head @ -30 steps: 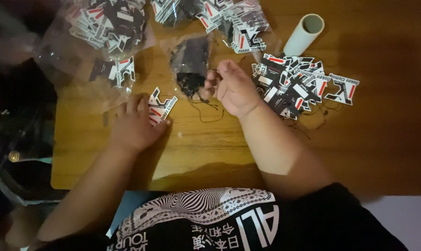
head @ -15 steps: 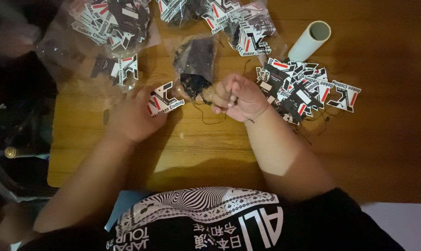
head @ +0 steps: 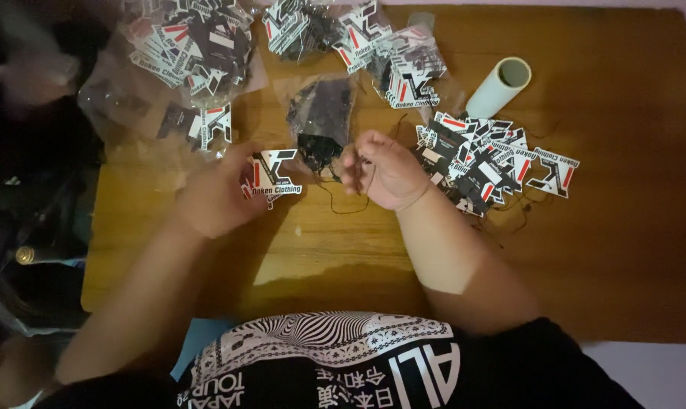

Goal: The person repeatedly picks up small rectangular tags and threads a black string through a hole in each tag, then places the finished items on the table. The process is repeated continuously throughout the clip.

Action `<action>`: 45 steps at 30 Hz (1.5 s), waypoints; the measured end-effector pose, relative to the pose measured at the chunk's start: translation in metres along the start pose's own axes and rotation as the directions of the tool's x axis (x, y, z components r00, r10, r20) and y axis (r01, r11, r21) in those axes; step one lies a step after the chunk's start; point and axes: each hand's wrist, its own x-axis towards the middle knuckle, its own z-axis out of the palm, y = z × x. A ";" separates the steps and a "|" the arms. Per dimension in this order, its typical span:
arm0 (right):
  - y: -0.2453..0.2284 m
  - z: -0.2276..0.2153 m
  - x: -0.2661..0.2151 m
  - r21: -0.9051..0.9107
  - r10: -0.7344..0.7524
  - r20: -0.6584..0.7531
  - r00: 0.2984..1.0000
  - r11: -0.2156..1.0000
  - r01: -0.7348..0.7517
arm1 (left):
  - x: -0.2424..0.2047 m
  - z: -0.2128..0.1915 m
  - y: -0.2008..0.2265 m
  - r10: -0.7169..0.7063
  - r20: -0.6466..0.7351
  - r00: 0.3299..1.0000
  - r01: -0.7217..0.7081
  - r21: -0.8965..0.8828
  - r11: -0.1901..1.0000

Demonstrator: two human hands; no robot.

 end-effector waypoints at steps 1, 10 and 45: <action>0.001 0.003 0.000 -0.002 0.000 0.000 1.000 1.000 0.000 | -0.001 -0.001 0.005 0.001 -0.001 1.000 -0.001 -0.001 1.000; 0.008 0.003 -0.001 -0.288 -0.008 -0.174 0.985 0.957 -0.043 | 0.038 0.081 -0.019 0.446 -0.075 0.892 -0.229 -0.925 0.302; 0.000 0.028 0.000 -0.522 -0.300 -0.483 0.823 0.853 0.005 | 0.076 0.125 -0.005 0.457 0.223 0.861 0.320 -0.936 -0.146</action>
